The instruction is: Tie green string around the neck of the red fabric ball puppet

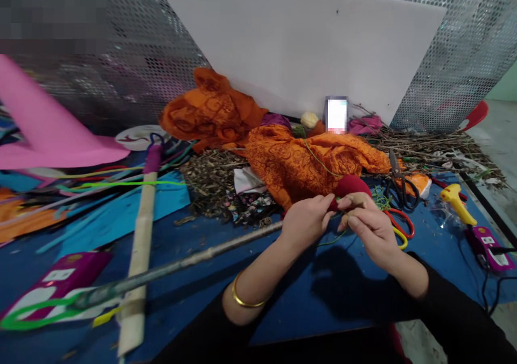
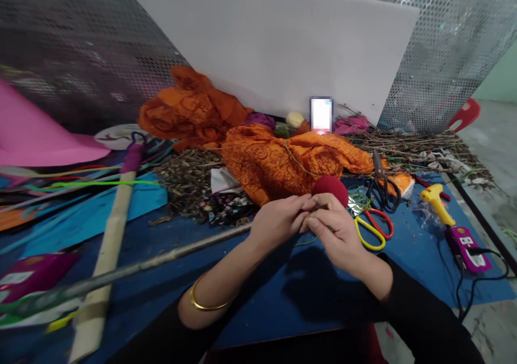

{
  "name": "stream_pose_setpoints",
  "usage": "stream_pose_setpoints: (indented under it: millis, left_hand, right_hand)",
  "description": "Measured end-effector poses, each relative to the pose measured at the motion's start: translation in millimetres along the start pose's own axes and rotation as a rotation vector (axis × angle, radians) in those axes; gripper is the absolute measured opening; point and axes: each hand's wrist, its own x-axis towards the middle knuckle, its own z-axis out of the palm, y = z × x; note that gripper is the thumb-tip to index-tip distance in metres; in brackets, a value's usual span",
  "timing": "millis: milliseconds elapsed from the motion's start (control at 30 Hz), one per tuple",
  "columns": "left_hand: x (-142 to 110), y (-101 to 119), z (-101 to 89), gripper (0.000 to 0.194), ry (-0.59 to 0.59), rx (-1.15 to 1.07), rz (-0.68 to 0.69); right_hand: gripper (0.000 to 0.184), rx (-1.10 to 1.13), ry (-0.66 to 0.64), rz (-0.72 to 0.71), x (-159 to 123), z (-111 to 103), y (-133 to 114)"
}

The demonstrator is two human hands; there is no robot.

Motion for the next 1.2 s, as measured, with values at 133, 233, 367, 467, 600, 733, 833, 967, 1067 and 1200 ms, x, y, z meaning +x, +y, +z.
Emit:
stream_pose_setpoints:
  millis: [133,233,367,467,600,733,833,967,1067,1200]
  left_hand:
    - [-1,2,0.9,0.028,-0.042,0.017,0.089]
    - [-3,3,4.5,0.035,-0.031,0.021,0.166]
    - [-5,3,11.6,0.034,0.053,0.062,0.242]
    - [-5,4,16.3,0.021,0.108,0.122,0.271]
    - [-6,6,20.0,0.020,0.174,0.158,0.331]
    - [-7,6,21.9,0.024,0.218,0.158,0.355]
    - [-6,7,23.3,0.020,0.230,0.206,0.386]
    - [-7,12,23.1,0.018,0.305,0.283,0.450]
    - [-7,15,21.4,0.021,0.349,0.304,0.465]
    - [-8,16,20.5,0.026,0.376,0.348,0.514]
  right_hand:
    - [0.028,-0.135,0.043,-0.061,9,-15,1]
    - [0.031,-0.166,0.051,-0.058,13,-20,8]
    - [0.027,-0.193,0.066,-0.091,15,-23,15]
    - [0.024,-0.211,0.029,-0.096,15,-23,17]
    - [0.024,-0.255,-0.041,-0.109,14,-22,15]
    - [0.022,-0.257,-0.048,-0.137,13,-20,15]
    - [0.022,-0.256,-0.010,-0.108,14,-19,18]
    - [0.023,-0.263,0.052,-0.061,15,-20,21]
    - [0.023,-0.285,0.063,-0.038,15,-21,22]
    - [0.024,-0.305,0.054,-0.022,15,-22,22]
